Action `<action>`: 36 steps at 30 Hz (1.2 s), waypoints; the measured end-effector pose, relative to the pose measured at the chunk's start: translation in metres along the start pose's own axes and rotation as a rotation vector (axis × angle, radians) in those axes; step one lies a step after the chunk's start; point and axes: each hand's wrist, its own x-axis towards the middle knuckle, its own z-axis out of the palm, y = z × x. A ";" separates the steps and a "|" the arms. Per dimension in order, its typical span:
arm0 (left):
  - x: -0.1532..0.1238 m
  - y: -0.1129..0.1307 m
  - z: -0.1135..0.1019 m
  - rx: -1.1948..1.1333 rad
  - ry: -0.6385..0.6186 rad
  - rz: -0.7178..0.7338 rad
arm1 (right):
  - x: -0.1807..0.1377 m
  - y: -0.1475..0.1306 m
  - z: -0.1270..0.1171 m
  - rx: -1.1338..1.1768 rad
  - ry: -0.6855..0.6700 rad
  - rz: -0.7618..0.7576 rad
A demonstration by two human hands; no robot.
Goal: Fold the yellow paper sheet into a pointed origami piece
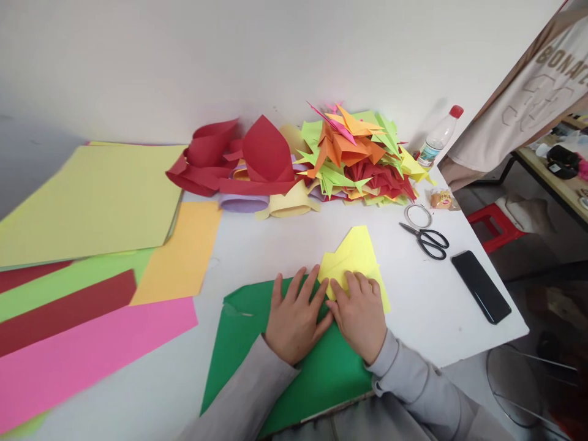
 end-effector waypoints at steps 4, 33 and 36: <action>0.001 0.002 -0.002 0.014 0.020 -0.014 | -0.006 0.011 -0.003 -0.017 0.021 0.005; -0.002 0.002 0.004 -0.046 0.034 0.255 | -0.029 0.022 -0.006 -0.025 -0.031 0.023; -0.002 0.001 0.002 -0.050 0.016 0.254 | -0.028 0.020 -0.007 -0.041 -0.036 0.024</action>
